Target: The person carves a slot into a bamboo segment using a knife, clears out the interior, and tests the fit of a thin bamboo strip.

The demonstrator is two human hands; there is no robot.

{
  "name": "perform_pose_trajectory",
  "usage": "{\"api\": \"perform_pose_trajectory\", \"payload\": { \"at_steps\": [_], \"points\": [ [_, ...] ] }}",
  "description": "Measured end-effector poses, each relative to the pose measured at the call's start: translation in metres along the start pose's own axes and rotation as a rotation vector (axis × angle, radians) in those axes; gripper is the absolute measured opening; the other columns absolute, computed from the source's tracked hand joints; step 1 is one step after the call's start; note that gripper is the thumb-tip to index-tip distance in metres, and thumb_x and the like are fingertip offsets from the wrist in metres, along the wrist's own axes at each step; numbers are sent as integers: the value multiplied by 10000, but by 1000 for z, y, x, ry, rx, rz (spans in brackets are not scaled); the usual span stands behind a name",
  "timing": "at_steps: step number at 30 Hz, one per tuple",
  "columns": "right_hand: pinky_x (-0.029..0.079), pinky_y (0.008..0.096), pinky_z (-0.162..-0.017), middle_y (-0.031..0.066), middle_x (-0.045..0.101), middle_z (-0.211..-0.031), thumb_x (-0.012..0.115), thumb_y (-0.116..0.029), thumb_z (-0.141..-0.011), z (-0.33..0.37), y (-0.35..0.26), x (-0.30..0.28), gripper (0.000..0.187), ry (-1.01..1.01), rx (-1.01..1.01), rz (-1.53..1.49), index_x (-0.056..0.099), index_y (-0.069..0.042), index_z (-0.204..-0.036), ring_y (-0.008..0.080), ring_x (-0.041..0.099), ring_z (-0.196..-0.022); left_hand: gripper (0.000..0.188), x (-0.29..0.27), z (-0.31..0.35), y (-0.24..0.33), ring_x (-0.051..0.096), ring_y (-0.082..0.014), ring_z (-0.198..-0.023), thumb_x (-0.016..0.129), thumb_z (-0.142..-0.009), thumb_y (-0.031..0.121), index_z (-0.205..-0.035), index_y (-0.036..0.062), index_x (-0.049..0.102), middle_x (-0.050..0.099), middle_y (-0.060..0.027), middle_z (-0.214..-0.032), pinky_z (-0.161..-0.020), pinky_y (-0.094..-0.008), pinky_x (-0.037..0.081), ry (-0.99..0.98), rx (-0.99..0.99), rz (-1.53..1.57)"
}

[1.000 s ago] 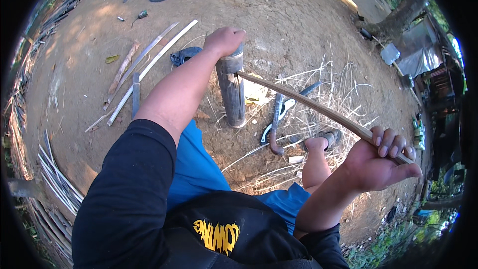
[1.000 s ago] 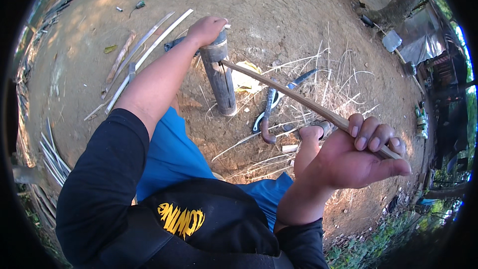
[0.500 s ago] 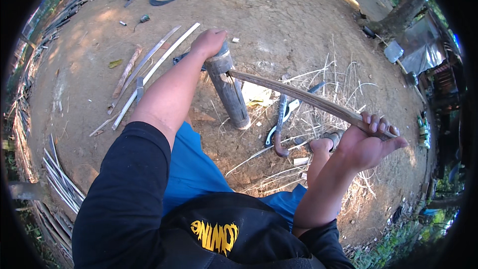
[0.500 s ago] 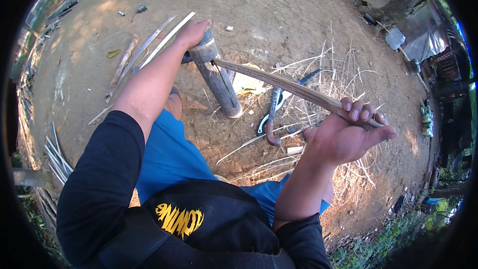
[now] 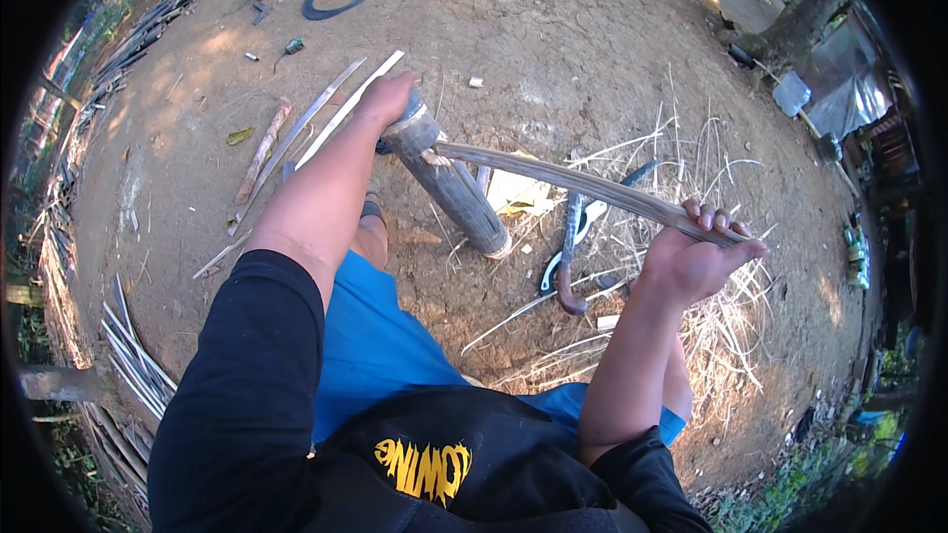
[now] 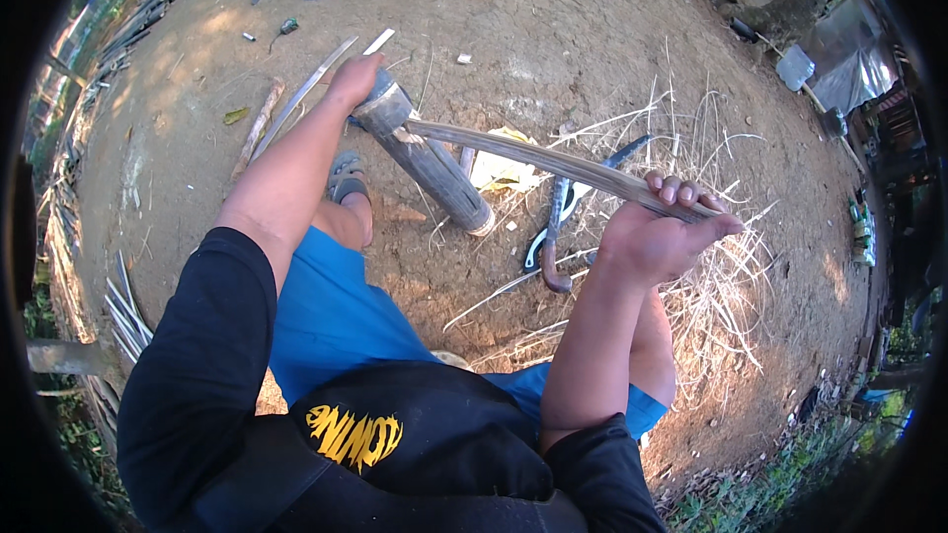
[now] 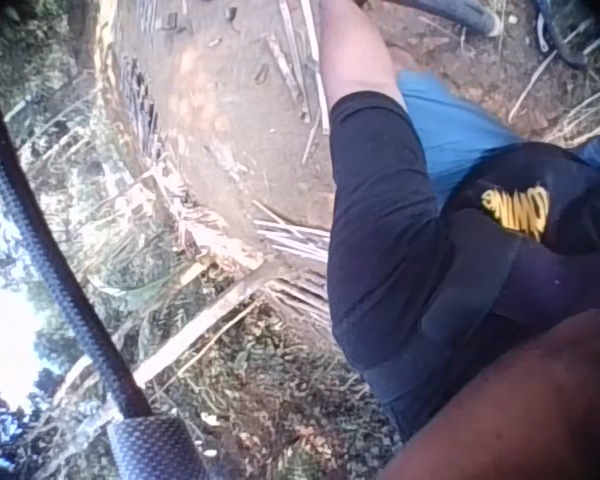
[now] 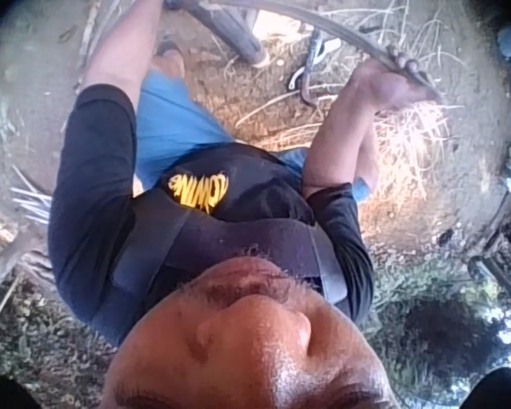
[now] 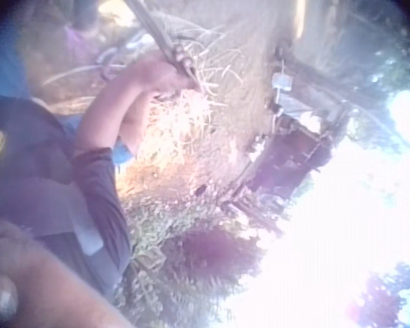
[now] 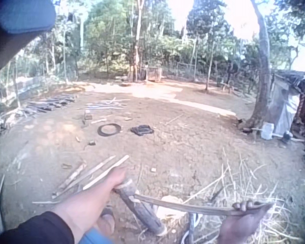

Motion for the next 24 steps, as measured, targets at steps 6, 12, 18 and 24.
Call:
{"api": "perform_pose_trajectory", "payload": {
  "at_steps": [6, 12, 18, 24],
  "points": [
    [456, 368, -724, 20, 520, -777, 463, -661, -996, 13, 14, 27, 484, -138, 49, -21, 539, -184, -966, 174, 518, -720, 554, -7, 11, 6, 602, -422, -1191, 501, -987, 445, -1220, -34, 655, 661, -268, -1252, -992, -450, 443, -15, -8, 117],
    [460, 392, -749, 24, 535, -787, 493, -659, -983, 28, 50, 41, 467, -289, 88, 12, 543, -195, -987, 168, 532, -741, 467, 3, 5, 25, 645, -374, -1150, 528, -957, 420, -1173, 49, 714, 702, -214, -1203, -961, -422, 472, -23, 21, 50],
    [492, 410, -699, 69, 569, -780, 527, -559, -1022, 13, 26, 122, 415, -508, 31, 95, 561, -146, -996, 192, 559, -699, 493, 9, 32, 91, 626, -349, -1215, 550, -896, 507, -1222, 191, 741, 680, -139, -1302, -1025, -444, 491, -100, 135, -8],
    [482, 347, -598, 80, 581, -723, 517, -402, -1081, 33, 19, 195, 391, -722, -81, 174, 553, -64, -889, 161, 559, -640, 521, 20, 43, 132, 627, -341, -1217, 562, -876, 485, -1251, 164, 730, 682, -155, -1290, -1043, -445, 490, -93, 264, -111]
  ]
}}
Point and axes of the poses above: each hand's wrist, its own z-axis away from the middle knuckle, its own x-axis out of the palm, y = z × x, the point moved 9 cm from there along -z, towards the middle knuckle
